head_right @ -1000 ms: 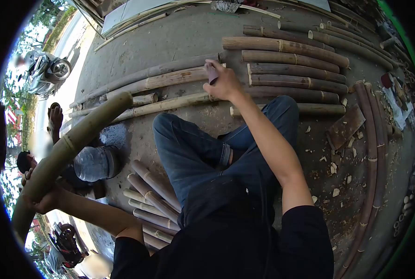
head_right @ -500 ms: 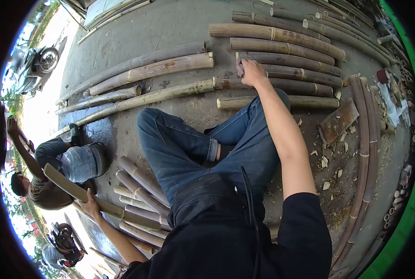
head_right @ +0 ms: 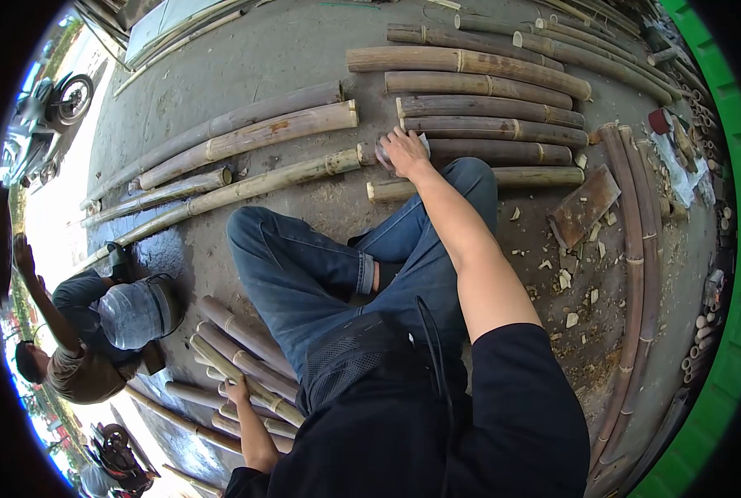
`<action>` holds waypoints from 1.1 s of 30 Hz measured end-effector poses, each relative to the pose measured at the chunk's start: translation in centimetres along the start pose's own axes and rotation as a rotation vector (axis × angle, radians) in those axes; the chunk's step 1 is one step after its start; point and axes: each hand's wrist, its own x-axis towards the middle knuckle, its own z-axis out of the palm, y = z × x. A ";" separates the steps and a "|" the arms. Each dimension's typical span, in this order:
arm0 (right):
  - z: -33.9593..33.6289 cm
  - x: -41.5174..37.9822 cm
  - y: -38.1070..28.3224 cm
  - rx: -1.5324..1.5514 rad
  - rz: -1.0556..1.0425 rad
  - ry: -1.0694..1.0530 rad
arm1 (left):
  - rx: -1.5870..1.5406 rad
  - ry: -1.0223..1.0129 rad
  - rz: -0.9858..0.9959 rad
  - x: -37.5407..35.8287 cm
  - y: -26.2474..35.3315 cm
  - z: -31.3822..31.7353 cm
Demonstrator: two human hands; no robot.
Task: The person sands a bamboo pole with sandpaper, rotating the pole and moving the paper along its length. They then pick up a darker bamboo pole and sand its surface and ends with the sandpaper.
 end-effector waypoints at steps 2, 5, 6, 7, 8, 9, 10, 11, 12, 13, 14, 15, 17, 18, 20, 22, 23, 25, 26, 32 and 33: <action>1.2 0.3 0.0 -0.090 -0.009 0.050 | 0.001 -0.018 -0.028 -0.2 -0.2 -0.2; 1.2 0.8 0.2 -0.065 0.038 0.080 | 0.009 -0.018 -0.042 -0.5 1.1 -0.2; -0.4 0.2 0.1 -0.051 0.062 0.146 | -0.012 -0.013 -0.059 -0.5 1.4 -0.3; -2.3 0.3 0.3 -0.056 0.045 0.154 | -0.032 -0.012 -0.081 -0.8 1.5 -0.3; -3.8 0.5 0.7 0.020 0.096 0.378 | -0.047 0.084 -0.074 -1.0 1.7 -0.3; -5.6 0.7 1.2 0.101 0.140 0.599 | -0.063 0.179 -0.072 -1.1 2.2 0.0; -8.5 0.8 1.6 0.117 0.097 0.727 | -0.119 0.250 -0.030 -0.8 2.7 -0.1; -12.3 0.6 1.9 0.137 0.057 0.848 | -0.170 0.318 0.014 -0.4 3.3 -0.1; -16.3 0.2 2.3 0.160 -0.007 0.927 | -0.320 0.363 0.086 -0.5 5.0 -0.3; -20.4 -0.3 2.5 0.185 -0.069 1.007 | -0.470 0.411 0.159 -0.7 7.9 -1.2; -24.3 -0.9 2.3 0.195 -0.119 1.105 | -0.601 0.415 0.274 -0.6 10.6 -1.8; -27.7 -1.6 2.1 0.204 -0.171 1.202 | -0.734 0.419 0.389 -0.6 13.7 -2.5; -32.9 -3.2 1.5 0.577 -0.154 1.113 | -0.890 0.391 0.503 -2.6 21.9 -5.9; -35.1 -3.5 0.6 0.570 -0.214 1.152 | -0.983 0.396 0.593 -4.1 26.1 -7.5; -38.5 -3.7 -0.6 0.412 -0.308 1.189 | -1.146 0.347 0.775 -7.5 33.9 -10.4; -39.6 -3.4 -2.5 0.559 -0.349 1.172 | -1.298 0.198 0.969 -10.6 40.6 -12.2; -40.0 -3.2 -3.6 0.708 -0.371 1.160 | -1.317 0.105 1.025 -12.6 43.5 -13.4; -40.5 -2.6 -5.3 0.763 -0.434 1.147 | -1.355 -0.066 1.142 -15.3 48.3 -14.4; -40.6 -2.3 -5.9 0.821 -0.463 1.140 | -1.350 -0.114 1.196 -16.5 50.1 -15.2; -38.9 -1.0 -8.0 0.955 -0.449 0.958 | -1.422 -0.171 1.352 -19.6 54.6 -18.8; -37.9 -0.6 -8.3 0.957 -0.449 0.962 | -1.420 -0.170 1.356 -19.4 54.8 -19.2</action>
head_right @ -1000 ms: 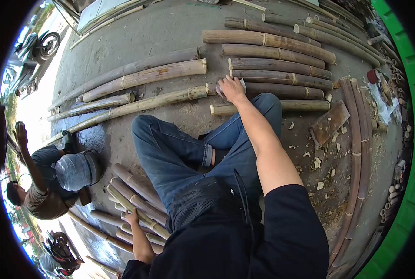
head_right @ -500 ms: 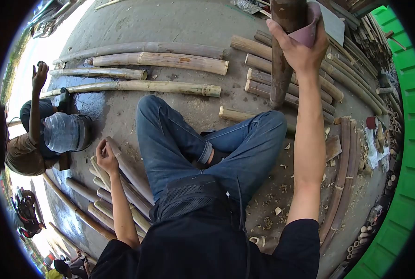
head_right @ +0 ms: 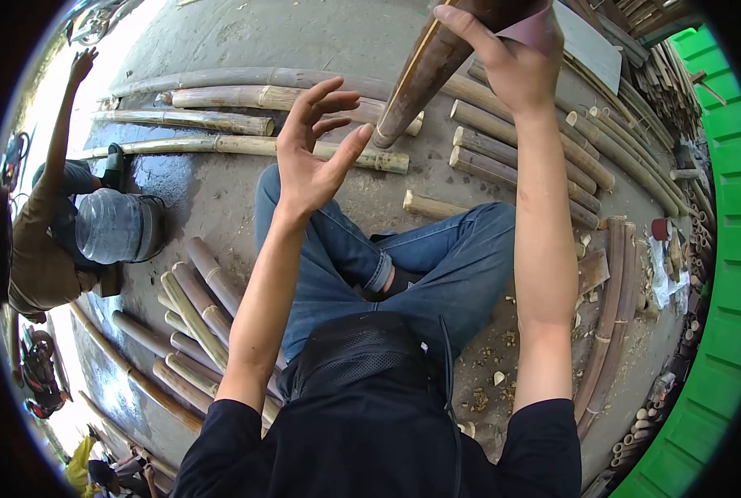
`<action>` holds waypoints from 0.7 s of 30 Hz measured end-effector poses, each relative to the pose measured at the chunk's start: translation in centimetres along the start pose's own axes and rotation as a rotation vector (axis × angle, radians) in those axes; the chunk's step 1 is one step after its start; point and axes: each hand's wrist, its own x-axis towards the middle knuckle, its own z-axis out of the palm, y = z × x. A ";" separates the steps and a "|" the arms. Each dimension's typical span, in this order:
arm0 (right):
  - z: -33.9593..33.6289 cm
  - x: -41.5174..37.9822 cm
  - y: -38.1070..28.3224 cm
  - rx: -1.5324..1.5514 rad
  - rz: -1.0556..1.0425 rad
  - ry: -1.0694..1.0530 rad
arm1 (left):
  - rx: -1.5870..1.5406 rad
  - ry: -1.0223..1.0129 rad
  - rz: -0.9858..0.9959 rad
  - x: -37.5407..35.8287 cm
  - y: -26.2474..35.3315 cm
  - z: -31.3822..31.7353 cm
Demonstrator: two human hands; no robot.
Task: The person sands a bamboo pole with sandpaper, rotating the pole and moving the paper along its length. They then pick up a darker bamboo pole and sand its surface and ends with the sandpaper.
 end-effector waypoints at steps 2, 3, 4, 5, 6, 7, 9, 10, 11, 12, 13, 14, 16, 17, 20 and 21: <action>1.7 -1.3 0.6 -0.142 0.052 -0.052 | 0.010 0.023 0.026 0.8 0.0 -0.1; 2.0 -1.5 0.1 -0.141 0.053 -0.046 | -0.003 0.027 0.036 1.2 -0.5 -0.2; 2.1 -1.8 -0.6 -0.209 0.015 -0.105 | 0.001 0.024 0.038 1.7 -0.6 -0.4; 2.4 -1.7 -1.2 -0.277 -0.029 -0.161 | 0.028 0.025 0.084 2.4 -0.7 -0.6; 2.6 -1.5 -1.1 -0.275 -0.034 -0.153 | 0.054 0.025 0.130 3.2 -0.7 -0.8; 2.7 -1.3 -0.8 -0.235 0.014 -0.177 | 0.058 0.004 0.154 4.3 -0.8 -1.0; 3.2 -1.2 0.2 -0.196 0.054 -0.174 | 0.001 0.013 0.240 6.6 0.9 -1.2; 3.1 -1.4 0.2 -0.221 0.136 -0.220 | -0.032 0.016 0.305 7.9 2.0 -1.2; 3.5 -1.3 0.5 -0.139 0.087 -0.197 | 0.007 -0.068 0.345 9.1 3.7 -1.3; 3.8 -1.3 1.1 -0.059 0.036 -0.173 | -0.010 -0.058 0.373 10.2 5.8 -0.6; 3.6 -1.4 0.6 0.005 0.139 -0.226 | -0.142 0.096 0.051 11.7 12.2 0.9; 3.8 -1.6 0.7 0.002 0.122 -0.213 | -0.271 0.248 -0.273 12.7 17.3 2.1; 4.6 -2.3 1.7 0.168 0.283 -0.335 | 0.313 -0.252 0.439 14.2 8.8 0.1; 5.0 -3.0 2.0 0.168 0.262 -0.326 | 0.219 -0.218 0.482 14.9 6.9 0.6; 6.3 -6.1 3.1 0.025 0.300 -0.303 | 0.111 -0.020 0.584 14.8 5.1 2.1; 7.3 -7.0 3.4 0.059 0.270 -0.196 | 0.105 0.037 0.639 15.2 5.7 2.2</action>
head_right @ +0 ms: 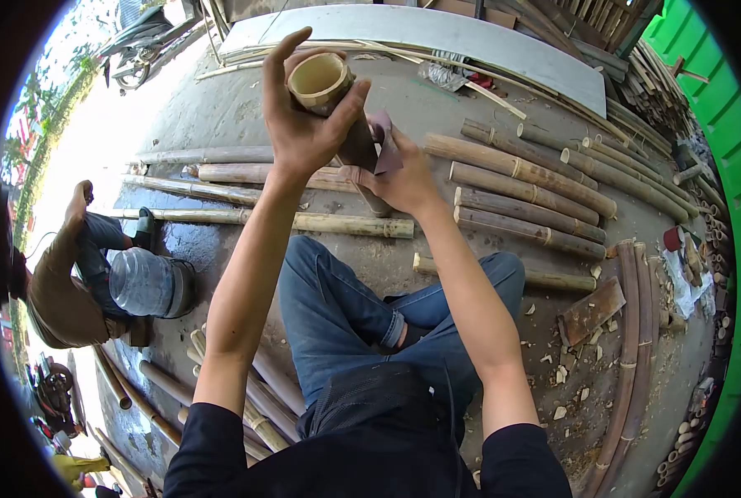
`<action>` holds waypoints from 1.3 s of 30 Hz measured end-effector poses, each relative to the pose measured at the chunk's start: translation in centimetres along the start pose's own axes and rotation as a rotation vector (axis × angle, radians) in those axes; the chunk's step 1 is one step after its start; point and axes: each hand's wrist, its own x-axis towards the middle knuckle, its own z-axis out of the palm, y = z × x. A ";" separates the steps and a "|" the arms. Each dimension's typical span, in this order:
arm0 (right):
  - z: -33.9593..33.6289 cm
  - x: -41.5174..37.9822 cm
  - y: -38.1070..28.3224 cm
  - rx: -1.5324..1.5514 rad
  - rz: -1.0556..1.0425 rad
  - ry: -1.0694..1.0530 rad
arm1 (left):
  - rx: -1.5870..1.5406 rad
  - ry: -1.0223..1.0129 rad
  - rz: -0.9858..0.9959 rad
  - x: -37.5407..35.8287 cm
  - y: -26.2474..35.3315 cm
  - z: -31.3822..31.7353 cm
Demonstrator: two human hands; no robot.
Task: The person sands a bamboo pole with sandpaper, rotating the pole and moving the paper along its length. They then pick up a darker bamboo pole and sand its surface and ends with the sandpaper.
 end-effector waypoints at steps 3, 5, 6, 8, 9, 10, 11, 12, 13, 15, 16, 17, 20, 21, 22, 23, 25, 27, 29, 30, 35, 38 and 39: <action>0.1 -2.8 0.2 0.089 0.037 0.119 | -0.024 0.128 0.007 2.3 3.2 -1.1; -0.6 -4.5 0.3 0.391 0.112 0.254 | 0.153 0.081 0.005 3.4 5.4 -2.7; -1.1 -5.4 0.4 0.345 0.138 0.307 | 0.138 0.094 0.023 2.7 5.0 -2.5; -1.4 -7.6 3.1 0.360 0.172 0.353 | 0.167 0.026 0.040 0.3 2.0 -2.1; -1.3 -8.7 4.5 0.377 0.219 0.397 | 0.017 -0.010 -0.182 -1.4 1.3 -1.5; -1.3 -9.6 5.3 0.382 0.232 0.417 | 0.068 0.009 -0.147 -2.3 0.3 -1.5; -1.7 -10.0 5.2 0.389 0.235 0.422 | 0.119 0.029 -0.116 -2.2 0.4 -1.5; -2.3 -10.5 5.2 0.342 0.250 0.415 | 0.156 0.055 -0.088 -2.1 0.2 -1.7; -2.8 -11.1 5.2 0.291 0.270 0.406 | 0.190 0.081 -0.065 -2.1 0.1 -1.8; -3.6 -11.7 5.3 0.287 0.277 0.425 | 0.085 0.137 -0.058 -0.4 3.2 -1.2; -4.2 -11.9 5.3 0.284 0.272 0.434 | 0.227 0.110 -0.010 0.5 3.2 -1.9; -4.6 -12.1 5.3 0.283 0.267 0.442 | 0.370 0.082 0.039 1.3 3.1 -2.6; -4.7 -12.9 6.1 0.317 0.284 0.446 | -0.043 0.070 -0.212 0.2 3.3 0.0; -4.4 -13.1 6.4 0.332 0.307 0.444 | -0.096 0.008 -0.252 -0.8 2.5 0.1; -4.0 -13.3 6.7 0.339 0.302 0.444 | 0.119 -0.098 -0.205 -2.0 0.5 -0.7; -3.5 -13.4 6.6 0.384 0.289 0.456 | 0.032 -0.077 -0.211 -2.2 0.3 -0.2; -2.9 -14.2 6.6 0.429 0.295 0.473 | 0.087 -0.073 -0.269 -2.3 -0.7 0.2; -3.1 -14.1 6.4 0.404 0.341 0.390 | 0.075 -0.060 -0.183 -0.5 -0.1 0.5; -3.3 -13.9 6.3 0.425 0.347 0.385 | 0.028 0.016 -0.207 1.8 1.4 0.6; -3.2 -14.1 6.2 0.453 0.343 0.396 | 0.038 0.007 -0.174 2.9 1.9 0.2; -2.6 -14.5 6.5 0.441 0.344 0.436 | 0.070 -0.308 -0.420 3.0 2.6 -0.9; -2.0 -14.6 6.2 0.446 0.399 0.392 | -0.054 -0.285 -0.504 1.8 2.0 -0.6; -1.7 -14.4 5.5 0.470 0.422 0.386 | -0.091 -0.265 -0.546 1.4 2.0 -0.6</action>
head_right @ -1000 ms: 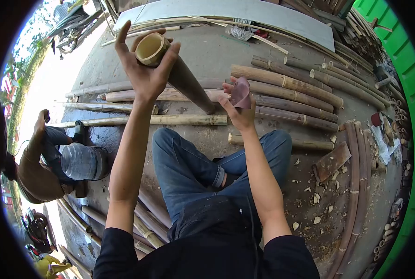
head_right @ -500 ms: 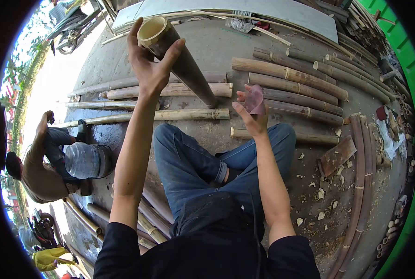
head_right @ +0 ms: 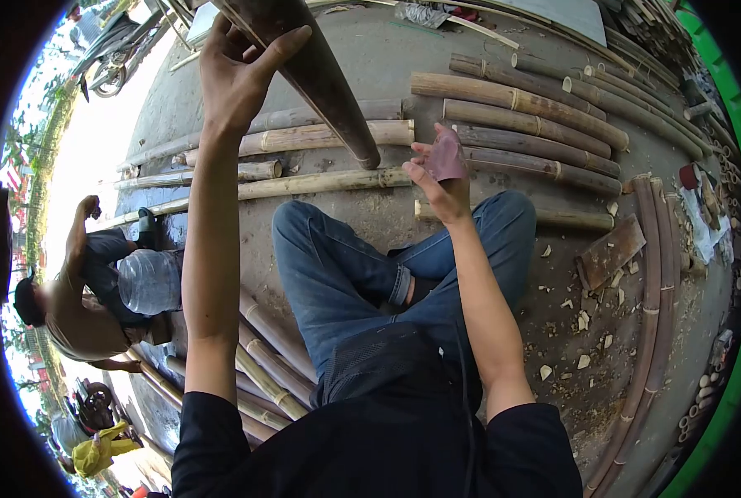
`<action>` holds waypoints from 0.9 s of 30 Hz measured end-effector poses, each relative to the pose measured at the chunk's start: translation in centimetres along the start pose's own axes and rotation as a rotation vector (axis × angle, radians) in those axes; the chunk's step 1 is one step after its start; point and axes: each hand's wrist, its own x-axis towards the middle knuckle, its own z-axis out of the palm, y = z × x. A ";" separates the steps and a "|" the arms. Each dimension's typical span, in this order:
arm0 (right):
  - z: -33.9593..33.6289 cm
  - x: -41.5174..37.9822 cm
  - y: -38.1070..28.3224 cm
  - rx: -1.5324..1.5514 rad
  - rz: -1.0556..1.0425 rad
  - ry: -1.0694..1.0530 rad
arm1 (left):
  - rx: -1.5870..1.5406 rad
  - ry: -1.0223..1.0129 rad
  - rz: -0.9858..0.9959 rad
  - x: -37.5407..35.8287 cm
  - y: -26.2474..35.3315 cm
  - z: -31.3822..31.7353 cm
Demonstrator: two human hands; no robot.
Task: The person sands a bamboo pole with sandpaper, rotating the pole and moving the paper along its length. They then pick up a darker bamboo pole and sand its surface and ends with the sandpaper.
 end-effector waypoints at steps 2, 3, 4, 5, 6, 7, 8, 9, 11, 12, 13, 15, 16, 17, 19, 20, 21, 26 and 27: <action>0.5 0.0 -0.2 0.016 0.021 -0.007 | 0.127 -0.028 0.029 -0.3 -0.5 0.1; 0.7 0.2 0.1 0.018 0.006 -0.023 | 0.255 -0.054 0.062 -0.4 -0.8 0.2; 0.8 0.3 0.2 0.023 -0.008 -0.040 | 0.257 -0.053 0.066 -0.3 -1.7 -0.2; 0.9 0.6 0.3 0.026 -0.013 -0.040 | 0.193 -0.079 0.099 0.0 -2.2 -0.6; 0.9 0.7 0.4 0.030 -0.007 -0.050 | 0.129 -0.108 0.130 0.3 -2.8 -1.0; 1.0 0.7 0.5 0.033 0.001 -0.057 | 0.150 -0.089 0.130 0.3 -3.4 -1.3; 1.0 0.6 0.6 0.036 0.001 -0.052 | 0.151 -0.095 0.130 0.3 -3.1 -1.3; 1.0 0.6 0.7 0.020 0.012 -0.055 | 0.145 -0.055 0.111 0.4 -2.8 -1.3; 1.1 0.6 0.3 0.005 0.019 -0.061 | 0.133 0.003 0.078 0.6 -2.7 -1.4; 1.4 0.4 -0.1 -0.141 0.025 -0.079 | 0.136 0.003 0.079 0.7 -2.9 -1.4; 1.7 0.4 -0.3 -0.286 0.030 -0.096 | 0.052 0.015 0.113 0.9 -3.0 -1.4; 2.7 0.8 0.3 -0.251 0.057 -0.072 | -0.031 0.025 0.148 1.1 -3.9 -1.5; 3.3 1.2 0.9 -0.219 0.081 -0.046 | -0.131 0.012 0.106 1.0 -4.9 -1.8; 3.8 2.3 2.6 -0.216 0.079 -0.042 | -0.230 -0.004 0.062 1.0 -5.6 -1.8; 4.9 5.3 6.7 -0.138 -0.241 0.100 | -0.164 0.003 0.084 1.1 -5.7 -1.5; 6.1 6.4 5.6 -0.136 -0.269 0.078 | -0.100 0.016 0.104 1.0 -5.6 -1.3; 7.8 7.3 3.0 -0.135 -0.299 0.056 | -0.095 0.000 0.165 0.7 -5.3 -0.7; 17.2 9.3 -9.9 0.001 -0.698 -0.037 | -0.110 0.101 0.221 0.5 -6.9 -0.1; 18.0 8.8 -11.6 -0.102 -0.817 0.027 | -0.278 0.105 0.174 0.4 -7.9 -0.6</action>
